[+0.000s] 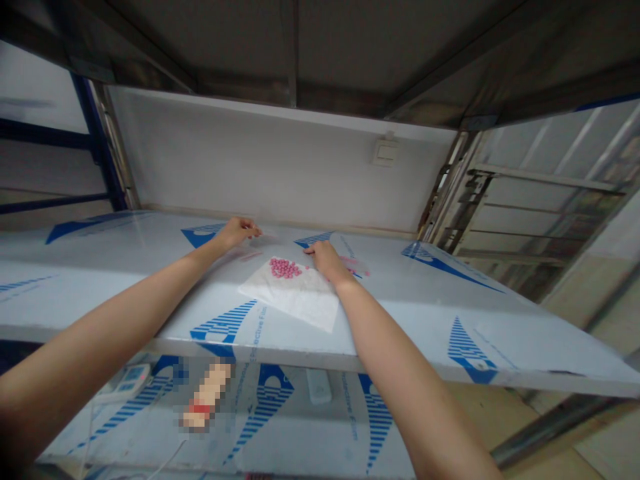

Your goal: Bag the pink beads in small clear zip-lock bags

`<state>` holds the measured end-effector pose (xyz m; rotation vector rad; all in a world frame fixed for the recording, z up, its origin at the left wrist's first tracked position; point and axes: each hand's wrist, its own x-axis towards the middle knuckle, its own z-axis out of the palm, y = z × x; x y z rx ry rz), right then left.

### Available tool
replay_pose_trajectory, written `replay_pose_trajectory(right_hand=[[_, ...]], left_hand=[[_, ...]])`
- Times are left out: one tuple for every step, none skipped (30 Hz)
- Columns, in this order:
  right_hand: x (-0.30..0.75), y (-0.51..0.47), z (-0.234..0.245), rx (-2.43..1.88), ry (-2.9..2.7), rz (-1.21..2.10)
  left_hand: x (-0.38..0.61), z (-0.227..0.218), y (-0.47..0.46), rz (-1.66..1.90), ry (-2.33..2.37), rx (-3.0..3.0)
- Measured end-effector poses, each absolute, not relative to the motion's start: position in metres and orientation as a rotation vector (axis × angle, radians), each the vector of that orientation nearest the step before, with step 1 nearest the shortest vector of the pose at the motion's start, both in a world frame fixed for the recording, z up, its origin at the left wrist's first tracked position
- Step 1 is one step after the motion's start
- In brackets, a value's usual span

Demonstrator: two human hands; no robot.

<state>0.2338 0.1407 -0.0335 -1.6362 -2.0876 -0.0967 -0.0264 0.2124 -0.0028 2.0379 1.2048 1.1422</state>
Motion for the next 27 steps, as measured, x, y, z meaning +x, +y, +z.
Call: replay_pose_trajectory(right_hand=[[0.235, 0.141, -0.033, -1.623, -2.082, -0.129], [0.236, 0.140, -0.032, -1.613, -2.070, -0.148], [0.237, 0.140, -0.031, -1.606, -2.056, -0.149], [0.237, 0.139, -0.030, -1.603, -2.039, -0.137], [0.238, 0.138, -0.030, -1.598, -2.022, -0.121], [0.238, 0.137, -0.029, -1.589, -2.001, -0.105], [0.238, 0.137, -0.029, -1.577, -1.977, -0.092], [0.238, 0.136, -0.029, -1.561, -1.957, -0.081], [0.238, 0.136, -0.030, -1.546, -1.937, -0.071], [0.238, 0.135, -0.031, -1.532, -1.920, -0.061], [0.238, 0.135, -0.032, -1.517, -1.907, -0.052], [0.239, 0.135, -0.032, -1.504, -1.896, -0.044], [0.239, 0.135, -0.033, -1.492, -1.887, -0.033], [0.239, 0.135, -0.032, -1.488, -1.872, -0.013], [0.239, 0.134, -0.031, -1.496, -1.843, 0.018], [0.239, 0.133, -0.029, -1.512, -1.798, 0.063], [0.238, 0.131, -0.026, -1.524, -1.738, 0.124], [0.236, 0.128, -0.022, -1.515, -1.672, 0.196], [0.233, 0.124, -0.017, -1.475, -1.618, 0.278], [0.229, 0.120, -0.012, -1.412, -1.588, 0.364], [0.224, 0.116, -0.008, -1.330, -1.592, 0.453], [0.219, 0.111, -0.004, -1.255, -1.632, 0.544], [0.213, 0.107, -0.001, -1.208, -1.690, 0.626], [0.206, 0.103, 0.001, -1.180, -1.756, 0.698], [0.200, 0.099, 0.002, -1.168, -1.817, 0.755], [0.195, 0.097, 0.002, -1.163, -1.868, 0.793], [0.190, 0.096, 0.001, -1.158, -1.910, 0.819]], left_hand=[[-0.026, -0.003, 0.213, 1.146, 1.201, 2.031], [-0.025, -0.004, 0.213, 1.147, 1.193, 2.025], [-0.024, -0.004, 0.213, 1.141, 1.182, 2.023], [-0.023, -0.005, 0.214, 1.133, 1.167, 2.027], [-0.022, -0.006, 0.214, 1.121, 1.150, 2.041], [-0.021, -0.007, 0.215, 1.108, 1.134, 2.059], [-0.020, -0.008, 0.215, 1.096, 1.124, 2.078], [-0.020, -0.009, 0.216, 1.088, 1.117, 2.094], [-0.020, -0.010, 0.217, 1.084, 1.116, 2.102], [-0.020, -0.011, 0.218, 1.080, 1.116, 2.107], [-0.020, -0.011, 0.218, 1.081, 1.111, 2.108], [-0.020, -0.011, 0.218, 1.082, 1.105, 2.108], [-0.021, -0.011, 0.218, 1.084, 1.097, 2.109], [-0.021, -0.010, 0.218, 1.082, 1.090, 2.111], [-0.021, -0.010, 0.217, 1.079, 1.083, 2.114], [-0.021, -0.009, 0.216, 1.075, 1.074, 2.115], [-0.021, -0.009, 0.215, 1.070, 1.064, 2.114], [-0.021, -0.008, 0.213, 1.064, 1.051, 2.113], [-0.021, -0.008, 0.212, 1.057, 1.037, 2.114], [-0.020, -0.007, 0.210, 1.048, 1.021, 2.119], [-0.020, -0.007, 0.208, 1.037, 1.003, 2.127], [-0.020, -0.006, 0.207, 1.025, 0.985, 2.139], [-0.020, -0.006, 0.205, 1.016, 0.968, 2.151], [-0.019, -0.005, 0.204, 1.010, 0.953, 2.161], [-0.019, -0.005, 0.203, 1.006, 0.941, 2.166], [-0.019, -0.005, 0.203, 1.005, 0.929, 2.168], [-0.018, -0.006, 0.203, 1.007, 0.916, 2.169]])
